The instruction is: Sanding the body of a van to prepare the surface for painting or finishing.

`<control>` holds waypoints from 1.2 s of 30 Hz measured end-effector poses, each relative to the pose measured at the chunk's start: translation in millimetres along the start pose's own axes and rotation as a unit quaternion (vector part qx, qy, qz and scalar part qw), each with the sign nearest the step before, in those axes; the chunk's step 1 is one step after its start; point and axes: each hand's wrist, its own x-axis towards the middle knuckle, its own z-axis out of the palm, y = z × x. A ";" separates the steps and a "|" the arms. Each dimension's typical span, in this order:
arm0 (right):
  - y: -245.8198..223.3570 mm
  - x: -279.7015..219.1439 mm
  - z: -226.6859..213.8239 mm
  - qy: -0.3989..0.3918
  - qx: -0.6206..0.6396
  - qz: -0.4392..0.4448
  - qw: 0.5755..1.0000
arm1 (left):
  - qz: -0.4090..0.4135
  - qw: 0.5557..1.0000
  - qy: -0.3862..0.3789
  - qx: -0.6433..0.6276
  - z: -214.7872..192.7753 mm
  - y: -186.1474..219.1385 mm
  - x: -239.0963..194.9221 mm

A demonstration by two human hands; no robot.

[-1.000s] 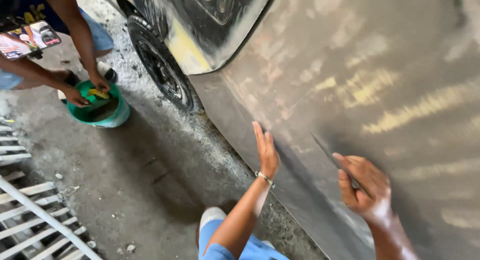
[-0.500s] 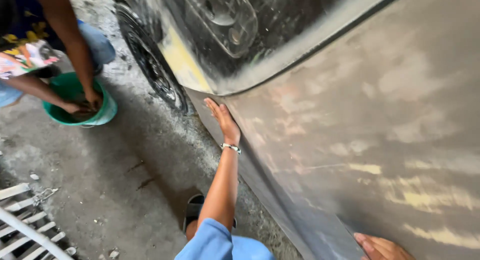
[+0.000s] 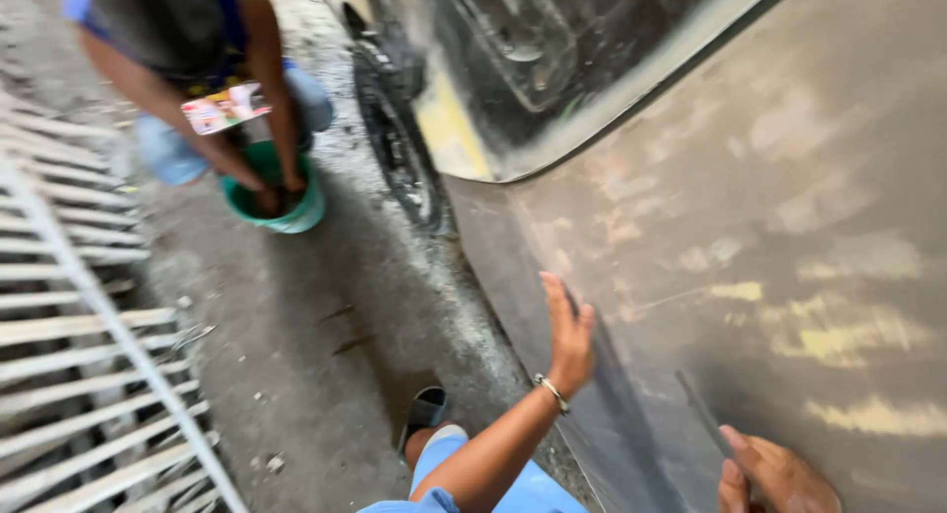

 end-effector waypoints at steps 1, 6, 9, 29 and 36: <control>-4.8 7.4 1.5 0.000 0.010 -0.009 1.000 | 0.006 1.000 0.011 0.006 -2.0 7.3 -5.6; -30.2 28.3 -2.8 0.081 0.055 -0.065 0.993 | -0.007 0.997 -0.059 0.046 -8.5 57.1 -28.5; -29.1 28.9 -2.1 0.092 0.054 -0.076 0.991 | -0.008 0.997 -0.074 0.038 -7.5 81.4 -34.6; 341.9 -176.0 72.5 -0.318 0.032 0.043 0.947 | -0.066 0.994 0.058 0.057 -29.0 -85.7 169.9; 296.7 -172.9 50.6 -0.286 0.009 0.053 0.957 | -0.094 0.985 0.126 0.070 -42.7 -123.2 228.5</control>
